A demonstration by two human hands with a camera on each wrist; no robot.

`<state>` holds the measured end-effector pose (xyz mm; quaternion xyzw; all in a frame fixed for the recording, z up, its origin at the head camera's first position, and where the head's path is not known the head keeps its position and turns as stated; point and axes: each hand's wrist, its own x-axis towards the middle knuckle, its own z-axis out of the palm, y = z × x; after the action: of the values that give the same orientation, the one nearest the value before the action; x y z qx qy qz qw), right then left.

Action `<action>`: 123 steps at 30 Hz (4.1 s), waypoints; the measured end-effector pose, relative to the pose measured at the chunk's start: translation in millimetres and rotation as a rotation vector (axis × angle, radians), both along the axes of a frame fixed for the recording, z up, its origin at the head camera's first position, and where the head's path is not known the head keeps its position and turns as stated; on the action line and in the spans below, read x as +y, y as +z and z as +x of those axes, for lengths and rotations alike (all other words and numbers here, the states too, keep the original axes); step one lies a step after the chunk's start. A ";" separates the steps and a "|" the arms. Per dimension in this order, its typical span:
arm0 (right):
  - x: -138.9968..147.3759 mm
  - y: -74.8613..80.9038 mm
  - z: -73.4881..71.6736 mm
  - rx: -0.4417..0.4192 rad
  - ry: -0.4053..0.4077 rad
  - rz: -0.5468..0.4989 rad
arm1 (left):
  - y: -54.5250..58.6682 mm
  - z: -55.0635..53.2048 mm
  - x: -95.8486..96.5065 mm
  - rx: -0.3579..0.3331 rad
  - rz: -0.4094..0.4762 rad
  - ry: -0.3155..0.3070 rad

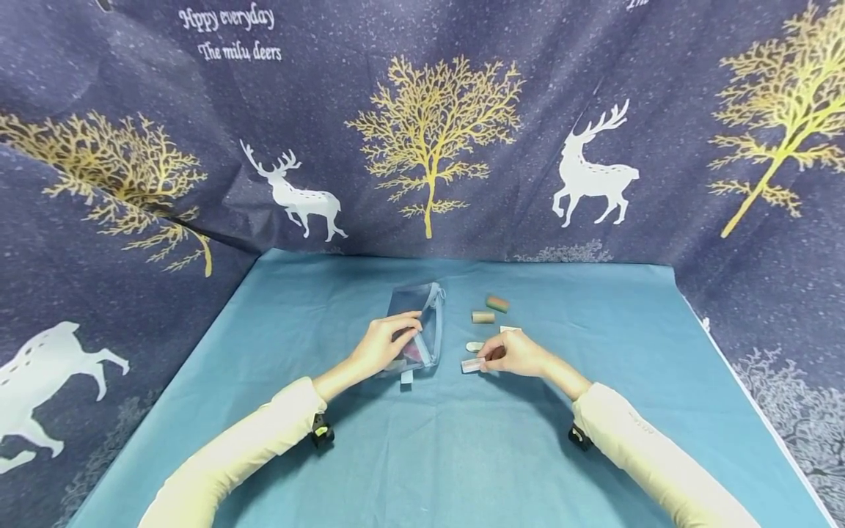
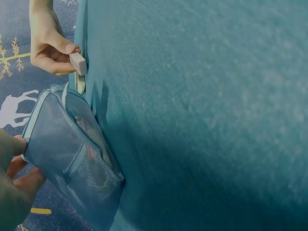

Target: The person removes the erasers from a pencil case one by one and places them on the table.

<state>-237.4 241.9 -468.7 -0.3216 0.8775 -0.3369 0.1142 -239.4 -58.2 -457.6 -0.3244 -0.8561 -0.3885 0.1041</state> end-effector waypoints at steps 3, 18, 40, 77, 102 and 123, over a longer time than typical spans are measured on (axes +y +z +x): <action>-0.7 3.0 0.5 0.034 0.018 0.033 | 1.9 0.0 0.0 -0.003 -0.013 0.017; -8.3 8.6 -4.5 0.129 0.039 0.120 | 5.6 1.5 -0.2 -0.027 -0.036 0.021; -62.3 17.9 -34.3 0.149 0.107 0.114 | 4.9 0.9 0.7 0.004 -0.102 0.019; -80.5 9.2 -44.1 0.185 0.145 0.244 | 41.1 -25.7 21.6 -0.141 -0.394 0.318; -89.7 9.7 -46.4 0.200 0.121 0.234 | 42.9 -21.7 20.4 -0.368 -0.252 0.308; -110.7 11.8 -48.0 0.021 0.267 0.079 | 40.0 -23.1 20.4 -0.331 -0.195 0.301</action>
<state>-285.4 131.2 -456.9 -0.4344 0.8405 -0.2806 0.1615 -262.5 -37.7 -417.7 -0.1338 -0.9337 -0.3319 -0.0126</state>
